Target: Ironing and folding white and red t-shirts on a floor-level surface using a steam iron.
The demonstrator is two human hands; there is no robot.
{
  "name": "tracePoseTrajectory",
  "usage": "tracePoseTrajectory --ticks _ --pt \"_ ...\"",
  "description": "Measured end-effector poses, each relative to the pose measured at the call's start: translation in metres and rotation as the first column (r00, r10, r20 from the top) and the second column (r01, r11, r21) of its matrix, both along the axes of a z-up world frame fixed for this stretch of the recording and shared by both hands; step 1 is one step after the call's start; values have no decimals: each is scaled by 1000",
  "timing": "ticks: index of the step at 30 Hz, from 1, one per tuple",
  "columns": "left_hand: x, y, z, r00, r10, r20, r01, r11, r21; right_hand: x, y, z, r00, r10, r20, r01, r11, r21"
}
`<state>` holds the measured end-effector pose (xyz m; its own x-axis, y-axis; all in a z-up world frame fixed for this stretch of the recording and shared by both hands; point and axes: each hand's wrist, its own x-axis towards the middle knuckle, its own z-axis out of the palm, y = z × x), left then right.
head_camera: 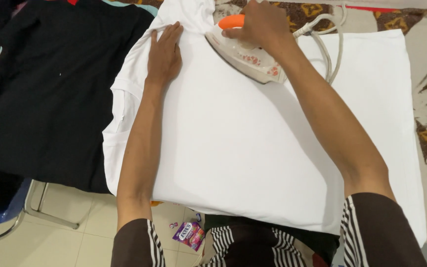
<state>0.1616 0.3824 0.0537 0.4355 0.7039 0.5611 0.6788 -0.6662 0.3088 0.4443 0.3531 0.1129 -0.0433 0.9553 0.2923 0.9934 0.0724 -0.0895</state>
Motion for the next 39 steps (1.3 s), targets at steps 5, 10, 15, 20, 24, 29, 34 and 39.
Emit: tracePoseTrajectory --ticks 5,10,15,20,24,29,34,39 --pt "-1 -1 2 1000 -24 3 24 1000 -2 63 -33 17 999 -17 -41 17 1000 -13" --pt "-1 3 0 999 -38 9 38 999 -9 134 -71 21 972 -209 -107 201 976 -83" --pt "-2 3 0 999 -46 7 46 999 -23 176 -108 23 954 -296 39 297 932 -207" --pt "0 0 3 999 -33 9 34 998 -47 199 -141 26 946 -326 -5 322 938 -126" --pt "2 -3 6 1000 -2 -11 2 999 -46 151 -186 86 978 -207 -4 168 803 -571" --pt "2 4 -3 999 10 -36 -10 1000 -16 114 -223 101 967 -232 101 233 660 -715" --pt "3 5 -7 998 23 -50 -22 999 29 173 -183 39 967 -230 112 255 900 -354" --pt "2 5 -5 1000 -21 12 20 998 64 164 -171 57 971 -236 -24 213 913 -348"
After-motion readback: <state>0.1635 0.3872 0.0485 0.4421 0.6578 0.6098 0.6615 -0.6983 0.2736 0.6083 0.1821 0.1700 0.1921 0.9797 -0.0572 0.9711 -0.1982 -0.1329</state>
